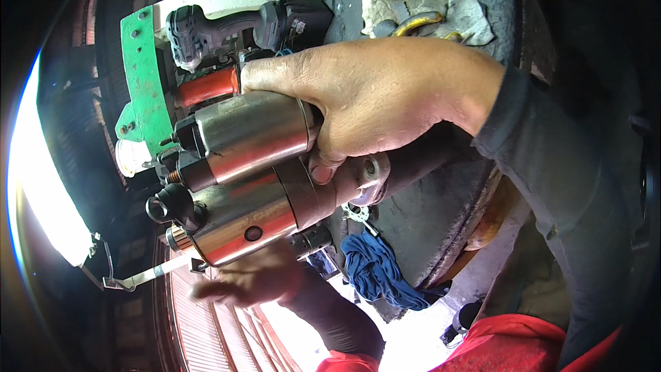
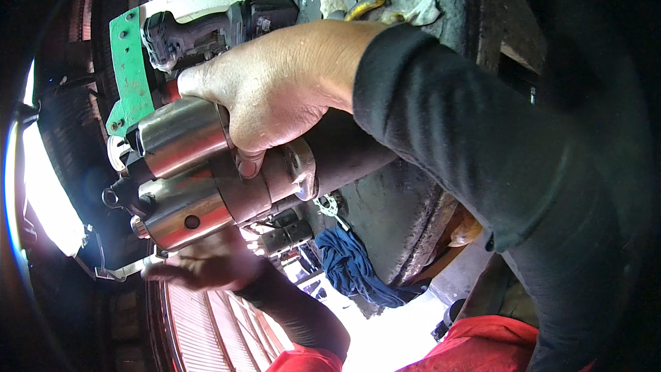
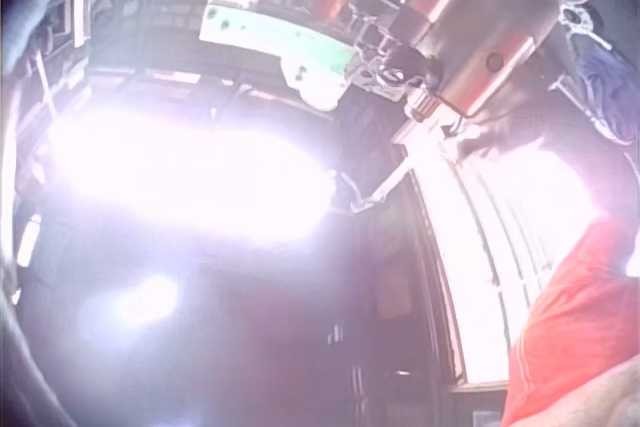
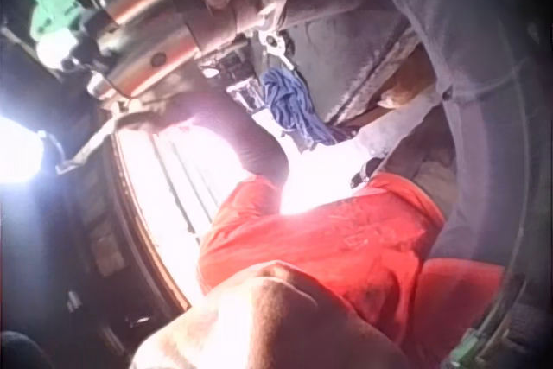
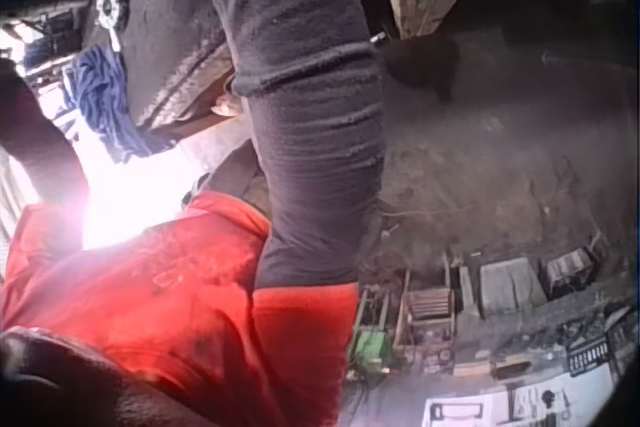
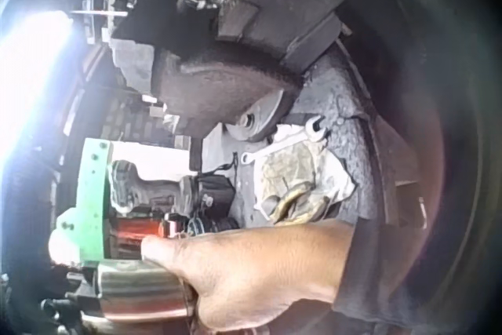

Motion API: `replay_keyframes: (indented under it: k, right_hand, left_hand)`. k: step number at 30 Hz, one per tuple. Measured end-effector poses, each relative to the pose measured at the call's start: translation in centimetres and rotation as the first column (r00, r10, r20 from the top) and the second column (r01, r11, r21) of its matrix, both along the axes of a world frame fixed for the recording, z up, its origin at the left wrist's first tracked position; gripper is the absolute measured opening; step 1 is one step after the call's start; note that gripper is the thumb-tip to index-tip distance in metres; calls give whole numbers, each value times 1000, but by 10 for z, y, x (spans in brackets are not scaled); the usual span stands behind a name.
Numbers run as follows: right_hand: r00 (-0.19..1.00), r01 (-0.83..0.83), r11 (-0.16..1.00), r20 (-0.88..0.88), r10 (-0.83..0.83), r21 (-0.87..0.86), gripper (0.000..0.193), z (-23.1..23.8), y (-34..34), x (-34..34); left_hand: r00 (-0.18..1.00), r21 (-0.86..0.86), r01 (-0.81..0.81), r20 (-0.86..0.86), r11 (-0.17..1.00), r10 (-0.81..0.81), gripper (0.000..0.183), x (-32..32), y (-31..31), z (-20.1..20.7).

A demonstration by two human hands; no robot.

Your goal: The person cleans a cylindrical motor component with a blue cloth, then inserts it into a motor housing. They attach a metal bracket and secure it with screws, then fit a cover onto the assembly. The person continues to tighten and adjust the assembled motor parts on the workbench.

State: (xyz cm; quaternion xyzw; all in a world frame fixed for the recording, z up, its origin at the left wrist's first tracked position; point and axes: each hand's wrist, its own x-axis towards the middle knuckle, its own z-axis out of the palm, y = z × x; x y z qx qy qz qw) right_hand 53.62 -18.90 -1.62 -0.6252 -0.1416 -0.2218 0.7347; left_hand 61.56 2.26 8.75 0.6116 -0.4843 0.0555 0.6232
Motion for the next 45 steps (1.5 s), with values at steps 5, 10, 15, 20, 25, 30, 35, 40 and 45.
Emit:
replay_keyframes:
  k: [5,10,15,20,25,30,35,40,45]
  right_hand:
    - [999,-43,996,14,42,83,66,1,0,-1]
    - [1000,12,1000,-3,-12,17,66,-1,0,1]
    - [1000,12,999,15,-12,53,61,-3,0,1]
    - [999,32,999,32,-32,-11,64,1,0,3]
    - [990,118,983,-59,-128,-143,77,14,-1,0]
    - [978,129,957,-127,-166,-260,83,29,-4,-7]
    - [961,119,918,-187,-202,-378,74,35,-5,-6]
    - [972,59,949,-199,-125,-310,73,36,-9,-2]
    - [968,18,932,-228,-107,-363,60,37,-15,1]
  left_hand:
    - [959,-55,-262,-128,963,253,62,8,-6,19]
    - [948,-246,-206,191,947,256,58,29,-4,2]
    - [925,-404,-284,123,870,360,66,34,-5,-3]
    - [985,-58,-148,-92,987,143,68,16,-11,2]
    - [967,-113,-160,-218,981,132,92,5,-27,6]
    - [955,-21,-161,-256,987,150,134,1,-23,10]
    - [947,45,-5,-320,999,19,155,1,-8,1]
    - [932,-58,196,-299,979,-205,123,19,-7,-9]
    - [895,150,319,-372,936,-246,93,38,11,2]
